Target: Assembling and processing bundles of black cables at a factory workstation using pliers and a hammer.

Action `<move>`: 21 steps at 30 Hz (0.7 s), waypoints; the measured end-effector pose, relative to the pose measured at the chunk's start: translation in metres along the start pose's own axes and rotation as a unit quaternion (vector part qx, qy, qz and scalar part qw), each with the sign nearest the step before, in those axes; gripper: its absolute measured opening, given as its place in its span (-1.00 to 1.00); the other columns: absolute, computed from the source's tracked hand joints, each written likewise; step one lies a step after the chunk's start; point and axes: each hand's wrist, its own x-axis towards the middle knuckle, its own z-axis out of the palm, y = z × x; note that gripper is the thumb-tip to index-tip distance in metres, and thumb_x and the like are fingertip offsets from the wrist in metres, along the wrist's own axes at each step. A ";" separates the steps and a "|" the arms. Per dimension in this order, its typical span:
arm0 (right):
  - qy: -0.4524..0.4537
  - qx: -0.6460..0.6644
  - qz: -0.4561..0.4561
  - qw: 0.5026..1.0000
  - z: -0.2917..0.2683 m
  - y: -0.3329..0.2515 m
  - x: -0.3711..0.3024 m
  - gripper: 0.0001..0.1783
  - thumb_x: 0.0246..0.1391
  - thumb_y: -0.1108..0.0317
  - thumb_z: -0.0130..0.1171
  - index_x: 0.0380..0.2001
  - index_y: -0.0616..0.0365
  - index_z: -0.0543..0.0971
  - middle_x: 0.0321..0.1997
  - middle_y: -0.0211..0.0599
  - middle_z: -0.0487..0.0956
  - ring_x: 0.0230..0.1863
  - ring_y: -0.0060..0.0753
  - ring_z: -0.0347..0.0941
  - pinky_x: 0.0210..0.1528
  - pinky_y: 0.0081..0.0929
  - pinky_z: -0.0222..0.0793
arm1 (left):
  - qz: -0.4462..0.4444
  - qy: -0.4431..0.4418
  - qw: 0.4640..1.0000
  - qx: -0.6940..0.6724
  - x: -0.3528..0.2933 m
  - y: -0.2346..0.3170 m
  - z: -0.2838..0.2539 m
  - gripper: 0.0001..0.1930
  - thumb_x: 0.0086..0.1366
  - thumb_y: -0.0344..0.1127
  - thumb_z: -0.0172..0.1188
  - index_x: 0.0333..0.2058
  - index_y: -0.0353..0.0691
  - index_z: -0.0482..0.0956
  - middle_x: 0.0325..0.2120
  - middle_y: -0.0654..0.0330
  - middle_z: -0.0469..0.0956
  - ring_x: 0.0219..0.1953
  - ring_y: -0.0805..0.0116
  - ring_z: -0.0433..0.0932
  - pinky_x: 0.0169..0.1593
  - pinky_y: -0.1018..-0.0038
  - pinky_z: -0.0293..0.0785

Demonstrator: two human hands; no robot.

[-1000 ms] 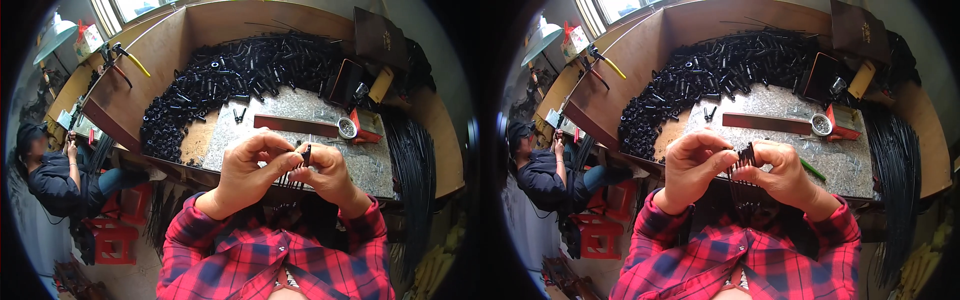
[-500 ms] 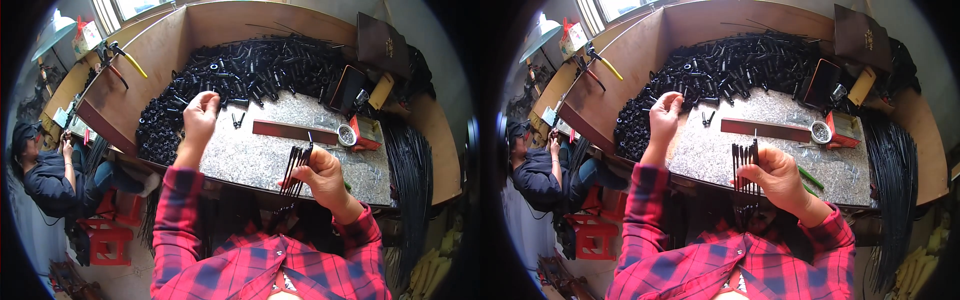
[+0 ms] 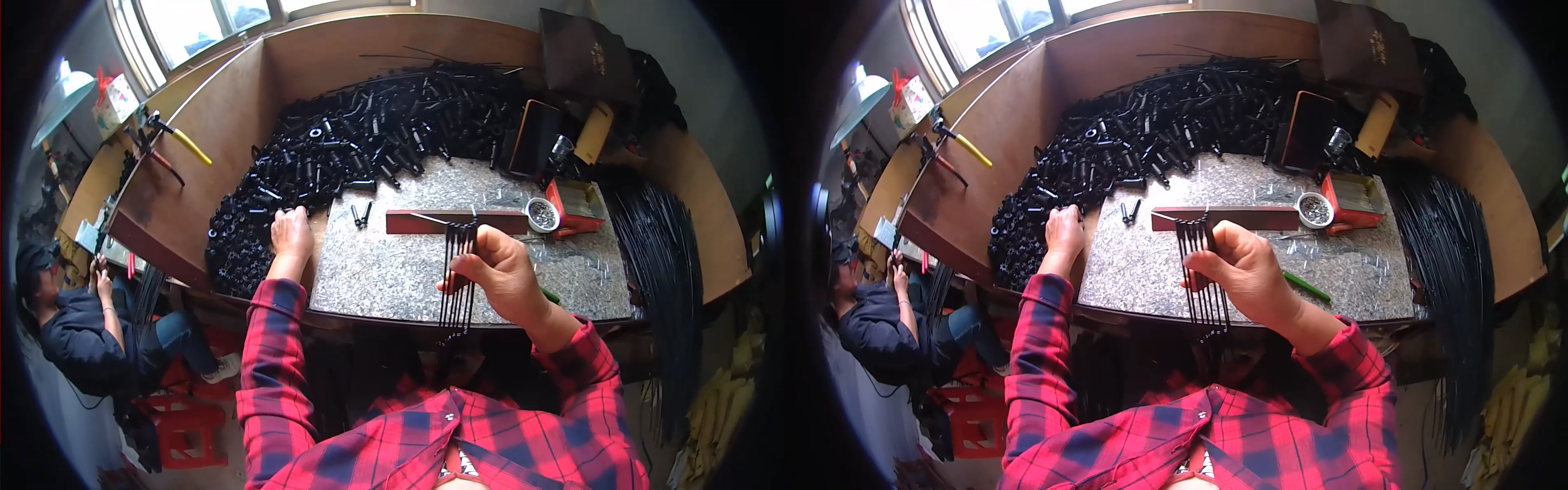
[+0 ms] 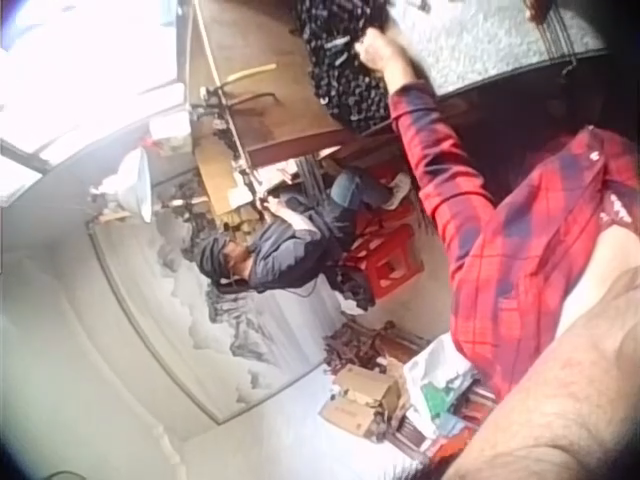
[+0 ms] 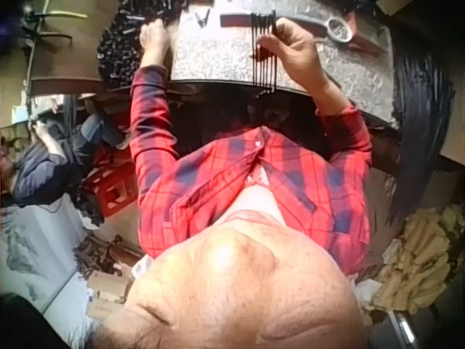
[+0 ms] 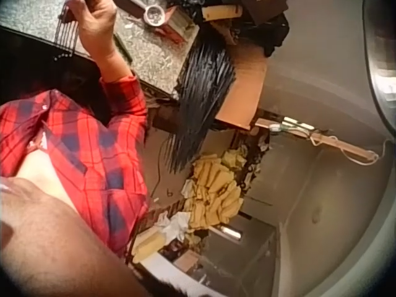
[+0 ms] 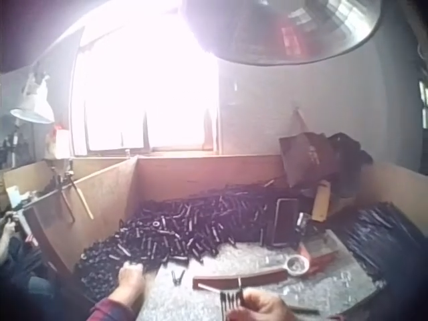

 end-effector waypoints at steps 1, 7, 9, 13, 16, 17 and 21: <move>-0.009 0.002 0.001 1.000 -0.001 0.000 0.000 -0.89 0.18 0.45 0.09 -0.39 0.22 0.39 -0.46 -0.36 0.51 -0.40 -0.44 0.57 -0.28 -0.46 0.55 | 0.013 0.009 1.000 0.003 -0.002 0.004 -0.006 -0.93 0.08 -0.44 0.04 -0.50 -0.20 0.51 -0.45 0.11 0.59 -0.20 0.05 0.48 -0.19 0.21 0.42; -0.058 0.040 0.010 0.997 -0.002 -0.004 -0.007 -0.84 0.20 0.37 0.09 -0.33 0.23 0.39 -0.44 -0.31 0.54 -0.38 -0.45 0.57 -0.26 -0.48 0.55 | 0.030 0.128 0.921 -0.367 -0.020 0.046 -0.073 -0.81 0.11 -0.43 0.27 -0.29 -0.29 0.52 -0.41 0.16 0.58 -0.40 0.31 0.58 -0.27 0.46 0.47; -0.064 0.052 0.009 0.997 -0.002 -0.005 -0.009 -0.84 0.20 0.36 0.09 -0.32 0.23 0.39 -0.44 -0.31 0.54 -0.37 -0.44 0.58 -0.26 -0.48 0.55 | 0.033 0.054 0.721 -0.690 -0.029 0.077 -0.101 -0.81 0.27 -0.44 0.16 -0.15 -0.34 0.50 -0.36 0.22 0.57 -0.35 0.45 0.60 -0.19 0.56 0.51; -0.078 0.065 0.011 0.995 0.001 -0.006 -0.014 -0.85 0.20 0.39 0.08 -0.29 0.26 0.40 -0.41 -0.29 0.55 -0.35 -0.43 0.58 -0.23 -0.48 0.54 | 0.040 -0.083 0.516 -0.852 -0.059 0.127 -0.161 -0.78 0.31 -0.52 0.05 -0.08 -0.36 0.50 -0.24 0.09 0.59 -0.24 0.33 0.62 -0.07 0.45 0.54; -0.093 0.066 0.022 0.993 0.007 -0.009 -0.016 -0.86 0.20 0.43 0.06 -0.27 0.29 0.41 -0.38 -0.28 0.55 -0.33 -0.42 0.58 -0.22 -0.48 0.54 | 0.044 -0.116 0.471 -0.873 -0.074 0.134 -0.173 -0.71 0.28 -0.58 0.04 -0.01 -0.41 0.45 -0.17 0.05 0.58 -0.19 0.32 0.61 -0.02 0.46 0.51; -0.089 0.081 0.025 0.992 0.010 -0.009 -0.017 -0.85 0.19 0.41 0.09 -0.27 0.28 0.42 -0.41 -0.32 0.54 -0.37 -0.54 0.52 -0.28 -0.57 0.49 | 0.052 -0.121 0.471 -0.872 -0.078 0.136 -0.177 -0.69 0.26 -0.59 0.07 0.00 -0.41 0.45 -0.22 0.07 0.58 -0.17 0.33 0.60 -0.01 0.48 0.50; -0.096 0.081 0.023 0.992 0.011 -0.010 -0.019 -0.83 0.19 0.40 0.10 -0.26 0.29 0.42 -0.40 -0.33 0.54 -0.36 -0.56 0.51 -0.28 -0.57 0.48 | 0.080 -0.129 0.477 -0.866 -0.088 0.143 -0.187 -0.62 0.21 -0.64 0.11 0.03 -0.43 0.42 -0.23 0.11 0.57 -0.12 0.38 0.56 0.02 0.53 0.45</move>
